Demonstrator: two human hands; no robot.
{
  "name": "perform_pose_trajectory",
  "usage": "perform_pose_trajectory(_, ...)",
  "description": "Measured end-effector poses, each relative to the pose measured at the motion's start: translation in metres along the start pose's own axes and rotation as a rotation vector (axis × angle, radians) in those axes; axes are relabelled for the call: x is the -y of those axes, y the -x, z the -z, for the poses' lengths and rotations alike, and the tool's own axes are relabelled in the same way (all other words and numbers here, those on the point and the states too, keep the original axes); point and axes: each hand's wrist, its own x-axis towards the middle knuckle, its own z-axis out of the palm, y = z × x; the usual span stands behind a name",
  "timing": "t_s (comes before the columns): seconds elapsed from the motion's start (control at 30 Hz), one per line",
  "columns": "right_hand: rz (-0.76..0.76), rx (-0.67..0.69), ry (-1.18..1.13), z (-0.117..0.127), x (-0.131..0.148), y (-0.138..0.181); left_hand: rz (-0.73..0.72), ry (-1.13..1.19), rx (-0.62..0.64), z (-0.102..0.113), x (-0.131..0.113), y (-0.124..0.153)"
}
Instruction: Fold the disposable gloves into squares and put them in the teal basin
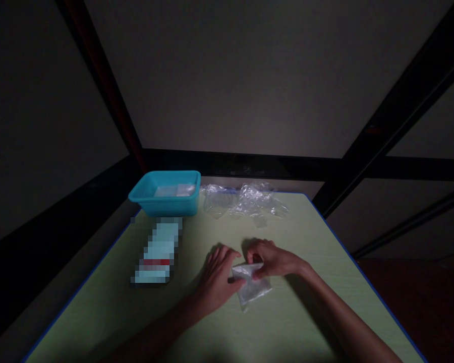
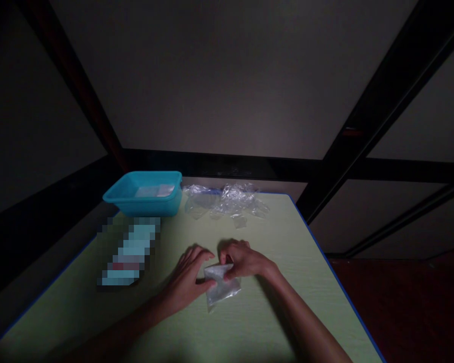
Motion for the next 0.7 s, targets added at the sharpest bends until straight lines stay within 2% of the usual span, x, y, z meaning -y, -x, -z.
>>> perform_pose_trajectory(0.07,0.033,-0.022,-0.046,-0.001,-0.001,0.001,0.008,0.013,-0.001,0.001,-0.001,-0.001)
perform_pose_trajectory(0.13,0.087,-0.039,-0.252,-0.003,-0.001,0.002,0.018,0.071,-0.017,0.002,-0.002,-0.003)
perform_pose_trajectory(0.2,0.132,-0.045,-0.493,-0.005,-0.001,0.003,0.076,0.265,-0.059,0.002,-0.001,-0.005)
perform_pose_trajectory(0.27,0.142,-0.060,-0.634,-0.008,0.000,0.002,0.164,0.516,-0.086,0.002,0.002,-0.008)
perform_pose_trajectory(0.33,0.119,-0.134,-0.682,-0.011,0.001,0.000,0.228,0.699,-0.086,0.002,0.006,-0.011)
perform_pose_trajectory(0.5,0.039,-0.443,-0.857,-0.022,0.004,-0.008,0.249,0.904,-0.060,0.004,0.010,-0.015)
perform_pose_trajectory(0.7,-0.004,-0.596,-0.967,-0.031,0.005,-0.013,0.274,0.999,-0.188,0.005,0.008,-0.017)
